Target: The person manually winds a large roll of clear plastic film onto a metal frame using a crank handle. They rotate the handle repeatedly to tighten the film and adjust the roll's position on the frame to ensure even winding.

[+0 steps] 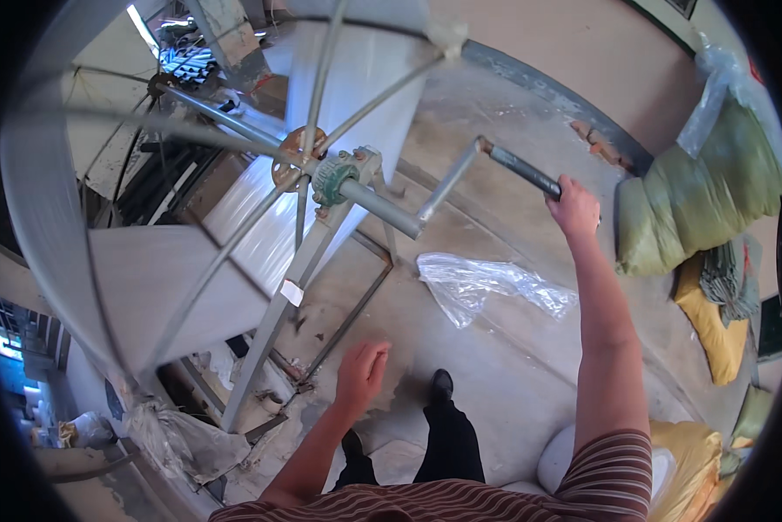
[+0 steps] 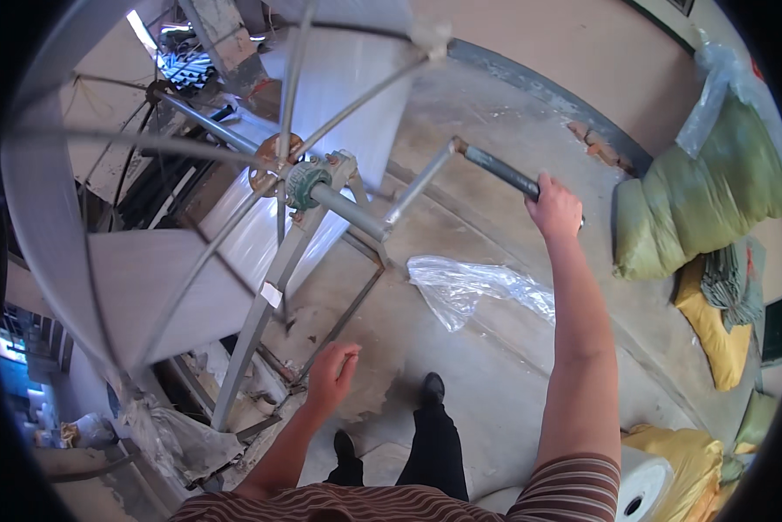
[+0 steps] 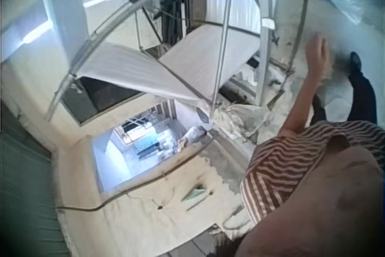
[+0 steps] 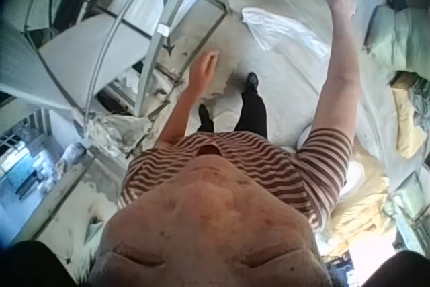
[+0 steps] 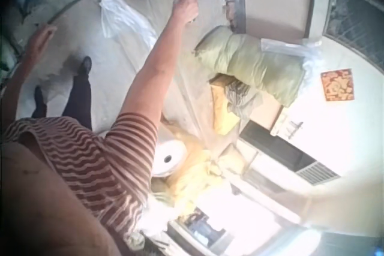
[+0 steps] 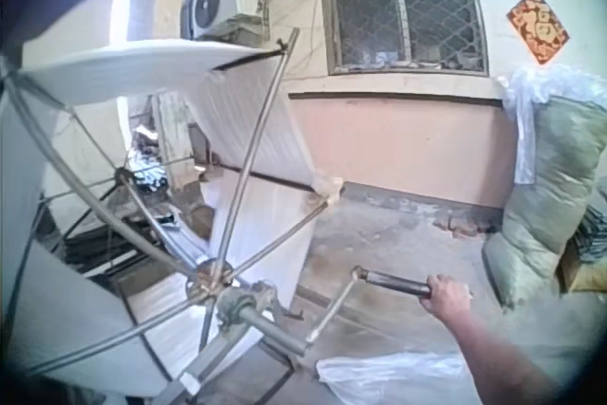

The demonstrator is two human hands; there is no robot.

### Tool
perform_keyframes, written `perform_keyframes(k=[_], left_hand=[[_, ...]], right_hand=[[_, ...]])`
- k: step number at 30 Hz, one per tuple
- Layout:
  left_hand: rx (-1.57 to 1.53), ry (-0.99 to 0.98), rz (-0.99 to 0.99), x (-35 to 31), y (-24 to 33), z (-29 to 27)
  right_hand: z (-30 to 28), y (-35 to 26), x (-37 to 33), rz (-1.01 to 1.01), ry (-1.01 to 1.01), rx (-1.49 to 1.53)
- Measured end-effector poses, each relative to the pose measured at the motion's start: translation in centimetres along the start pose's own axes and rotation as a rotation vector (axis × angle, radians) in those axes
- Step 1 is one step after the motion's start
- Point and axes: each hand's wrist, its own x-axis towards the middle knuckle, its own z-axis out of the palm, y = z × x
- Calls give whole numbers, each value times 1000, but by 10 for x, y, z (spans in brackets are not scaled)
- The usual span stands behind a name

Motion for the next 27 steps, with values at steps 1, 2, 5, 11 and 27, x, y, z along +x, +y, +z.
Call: perform_keyframes(k=[1, 2, 5, 11, 27], left_hand=[[9, -4, -13, -2, -1, 1], [17, -9, -25, -6, -2, 1], [80, -31, -37, -22, 2, -6], [35, -35, -77, -60, 17, -35], [201, -29, 439, -75, 116, -86]], right_hand=[[19, 0, -9, 12, -62, 20], [37, -1, -20, 25, -125, 39], [84, -17, -59, 71, -426, 102], [134, -67, -190, 47, -771, 331], [-167, -184, -341, -77, -653, 546]])
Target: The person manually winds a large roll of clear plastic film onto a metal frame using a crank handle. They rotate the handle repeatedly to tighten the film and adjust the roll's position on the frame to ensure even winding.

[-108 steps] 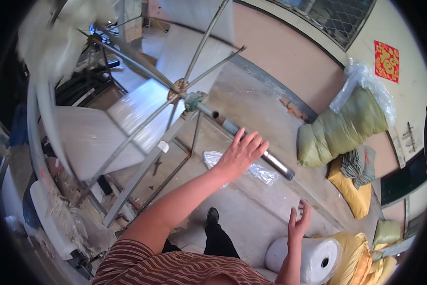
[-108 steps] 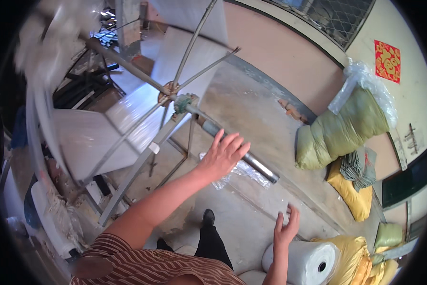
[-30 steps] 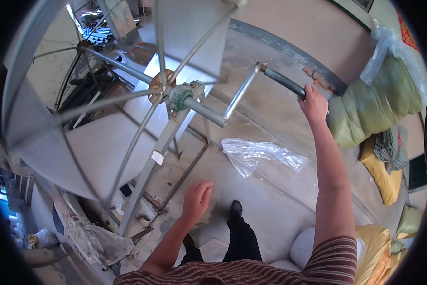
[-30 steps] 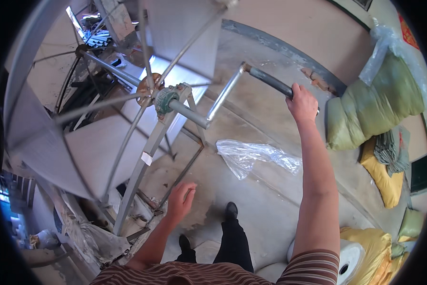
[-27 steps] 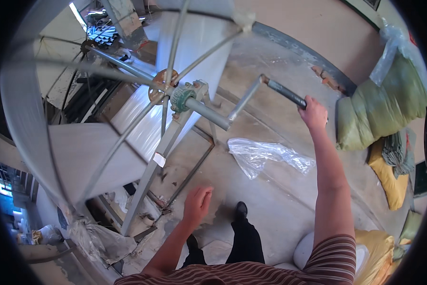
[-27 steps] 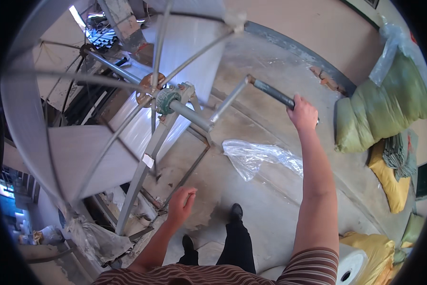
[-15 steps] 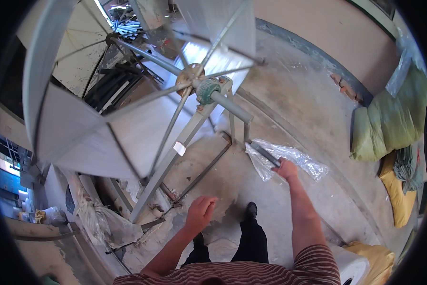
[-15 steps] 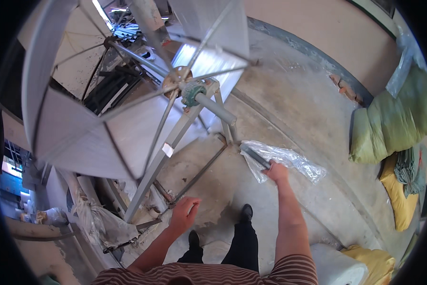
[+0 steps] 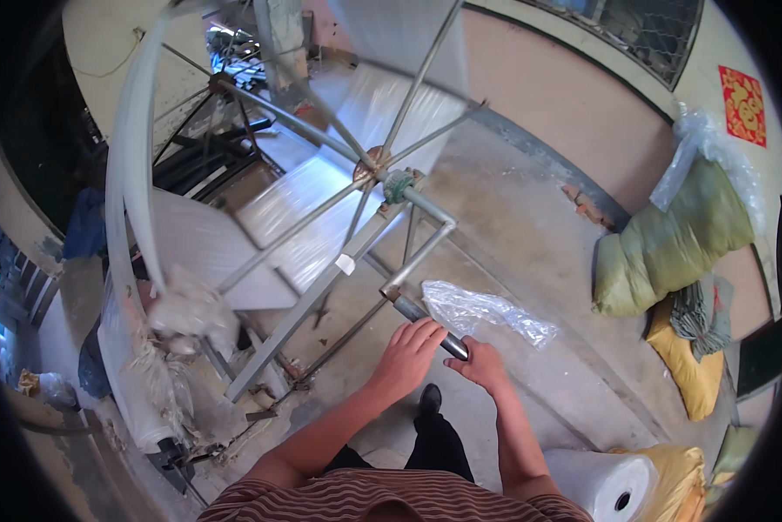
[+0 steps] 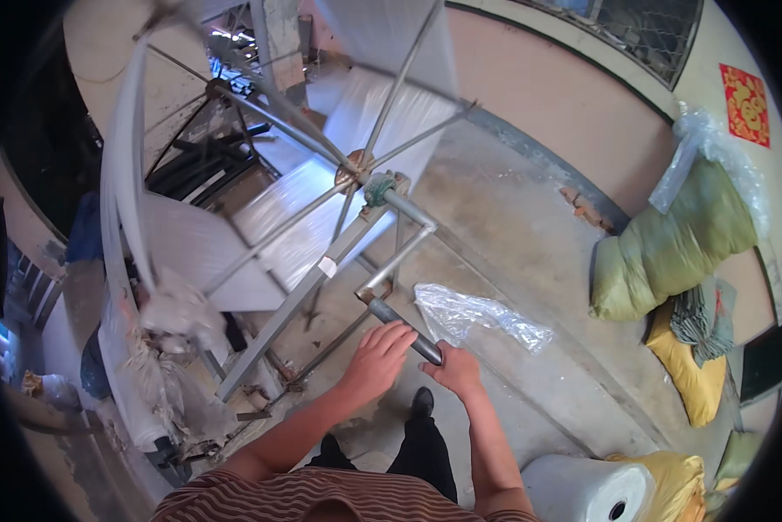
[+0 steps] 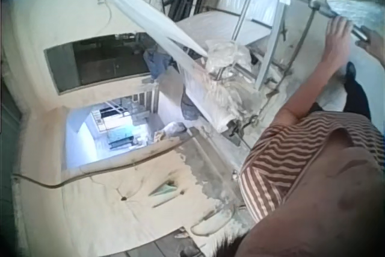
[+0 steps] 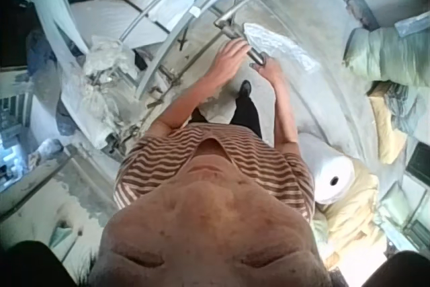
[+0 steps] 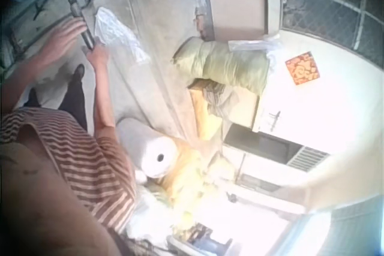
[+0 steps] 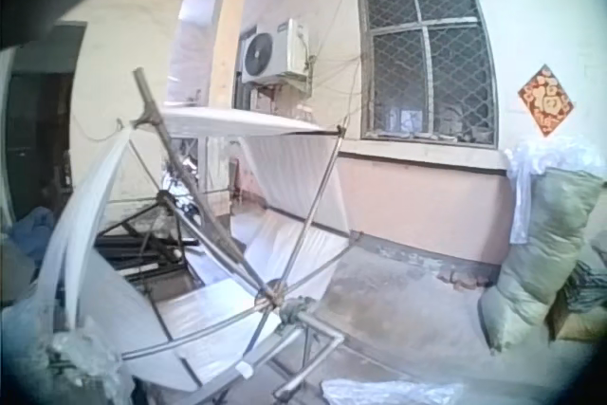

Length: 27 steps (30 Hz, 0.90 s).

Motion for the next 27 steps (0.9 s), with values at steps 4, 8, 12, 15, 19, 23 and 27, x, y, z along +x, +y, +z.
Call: perform_keyframes(k=[4, 8, 12, 15, 19, 23, 27], left_hand=[[296, 44, 213, 45, -4, 7], [349, 237, 362, 126, -8, 22], [241, 203, 425, 221, 13, 28], [224, 181, 423, 288, 12, 42], [205, 155, 392, 369, -4, 86], [188, 101, 330, 425, -24, 158], [176, 64, 292, 451, -66, 240]], right_hand=[[-86, -55, -40, 2, 156, 8], [-119, -18, -92, -148, 782, 145], [-79, 71, -178, 159, 864, 68], [35, 154, -256, 402, 606, 57], [214, 221, -405, 756, 89, -161], [236, 173, -451, 1137, -53, 396], [213, 156, -459, 1257, -63, 591]])
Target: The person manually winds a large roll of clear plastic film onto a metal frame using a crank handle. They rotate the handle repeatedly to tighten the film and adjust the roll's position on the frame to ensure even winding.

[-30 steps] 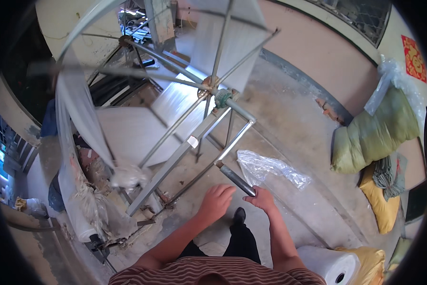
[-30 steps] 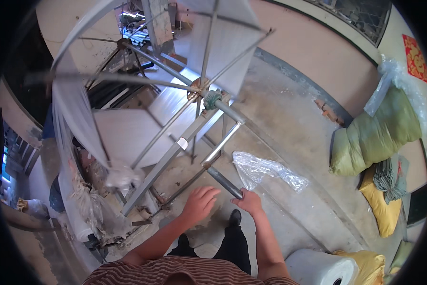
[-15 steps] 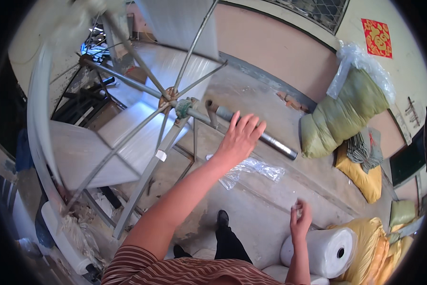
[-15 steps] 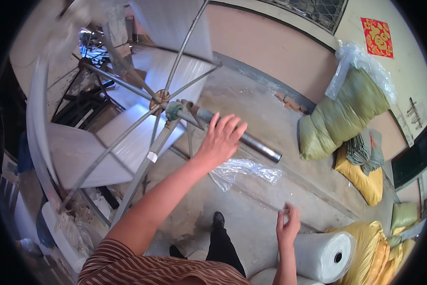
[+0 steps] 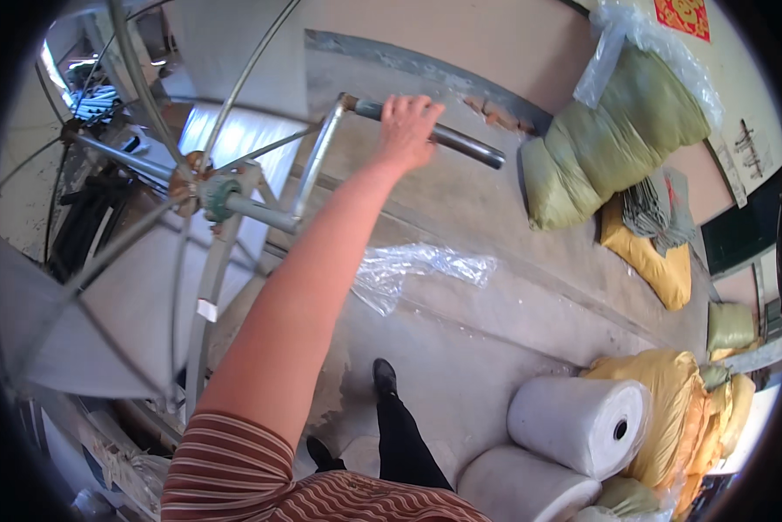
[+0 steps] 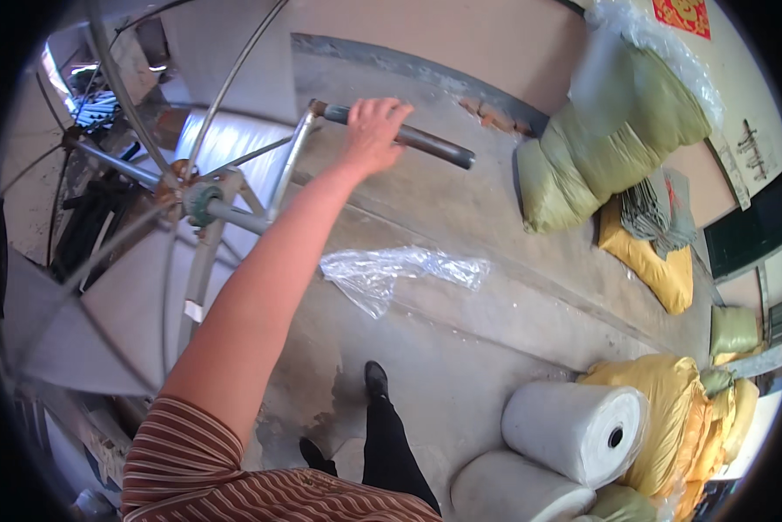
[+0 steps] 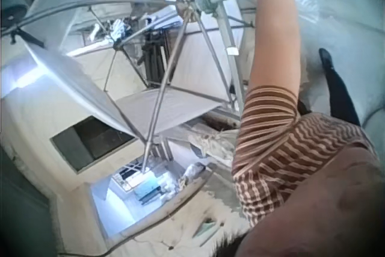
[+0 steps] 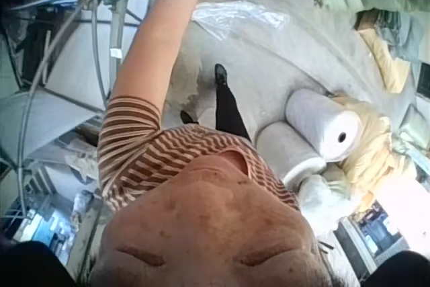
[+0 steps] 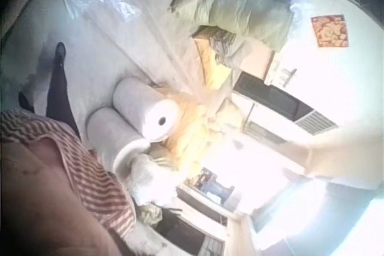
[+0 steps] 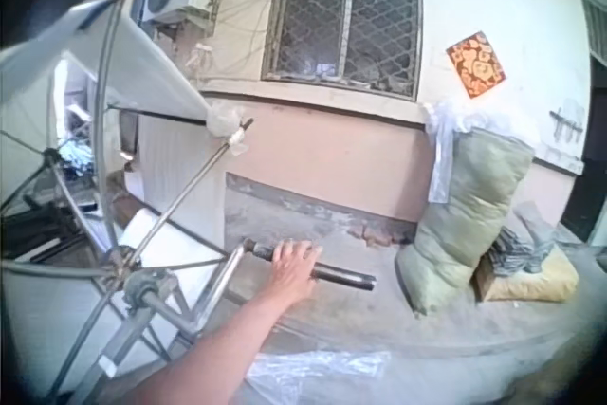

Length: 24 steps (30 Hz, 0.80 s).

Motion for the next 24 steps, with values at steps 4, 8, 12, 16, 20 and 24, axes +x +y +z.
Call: perform_keyframes(k=[4, 8, 12, 16, 20, 24], left_hand=[[-12, -159, -66, -31, -25, 85], [-23, -381, -156, -103, -33, 145], [-11, -515, -238, -203, -25, 156], [47, -652, -236, -313, -1, 120], [-34, -694, -267, -381, 28, 46], [-42, -724, -281, -409, 58, -37]], right_hand=[[-20, -14, -5, 7, -25, 74], [-41, -33, 13, -127, -9, 93], [-58, -57, 54, -148, -6, 358], [-79, -134, 56, -490, 162, -11], [-80, -235, 14, -831, 309, -216], [-43, -324, -34, -1246, 312, -73]])
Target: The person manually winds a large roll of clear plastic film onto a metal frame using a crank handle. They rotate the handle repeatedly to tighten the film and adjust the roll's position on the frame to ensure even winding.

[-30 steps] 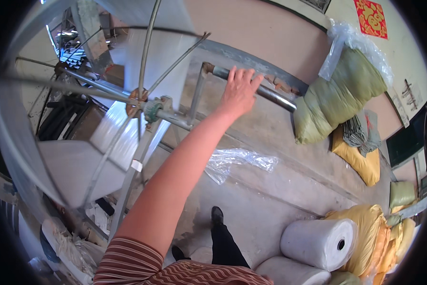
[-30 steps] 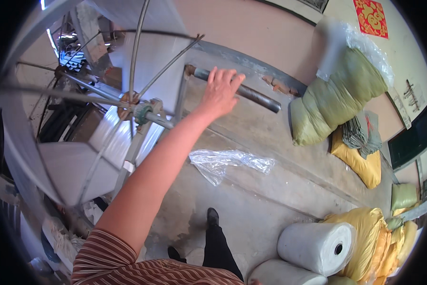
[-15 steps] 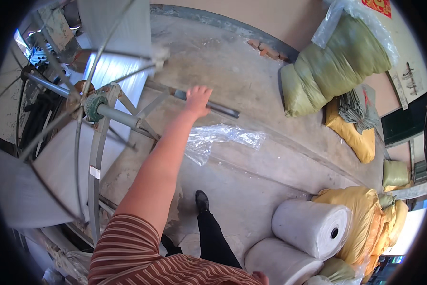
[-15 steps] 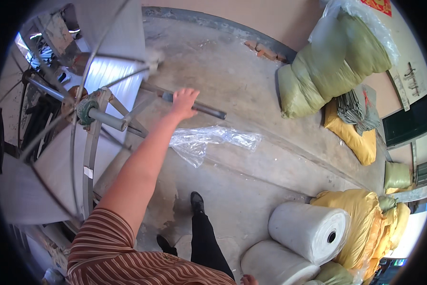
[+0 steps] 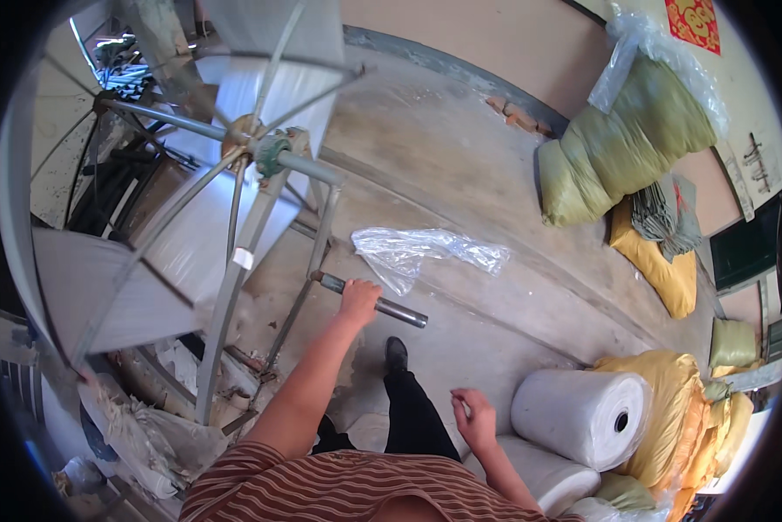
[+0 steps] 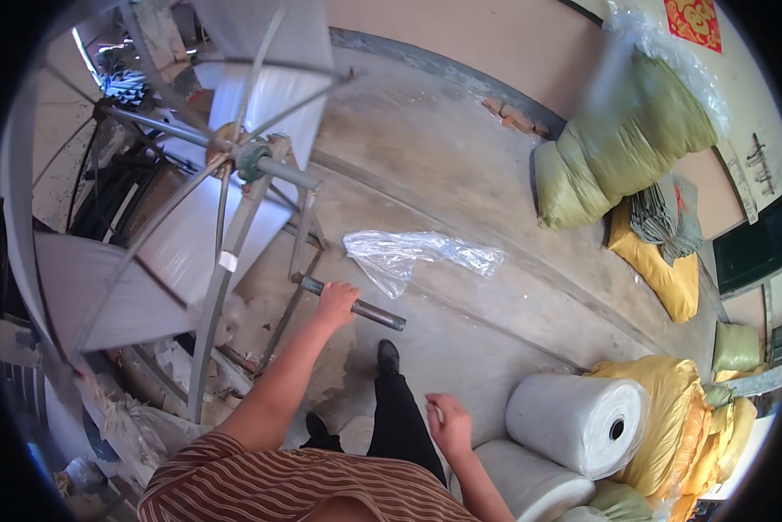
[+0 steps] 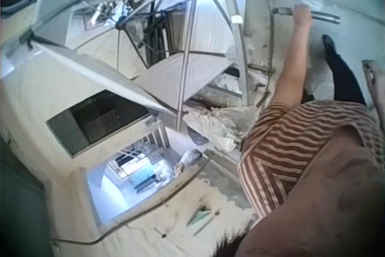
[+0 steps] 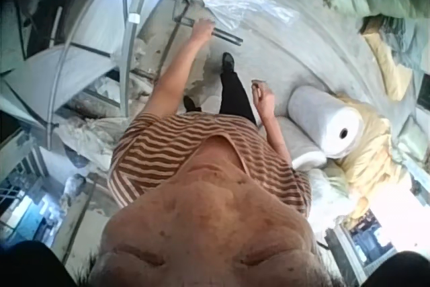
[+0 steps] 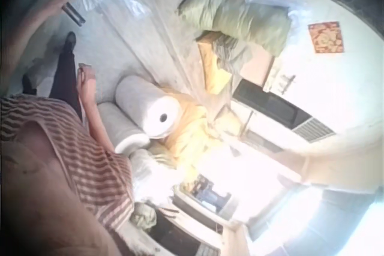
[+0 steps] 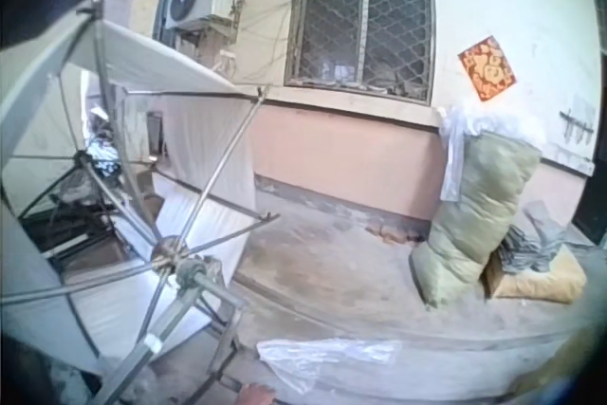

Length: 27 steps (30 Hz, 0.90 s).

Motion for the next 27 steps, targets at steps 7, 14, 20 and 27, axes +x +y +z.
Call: perform_keyframes(k=[7, 14, 20, 27], left_hand=[[-17, 121, 114, -92, 40, -144], [-193, 645, 294, -102, 73, -282], [-540, 742, 141, -102, 64, -255], [-726, 459, 47, -97, 28, -162]], right_hand=[[48, -151, 73, -474, 76, -18], [40, -179, 168, -631, 517, -835], [-35, -198, 280, -651, 707, -935], [-84, -162, 426, -586, 642, -840]])
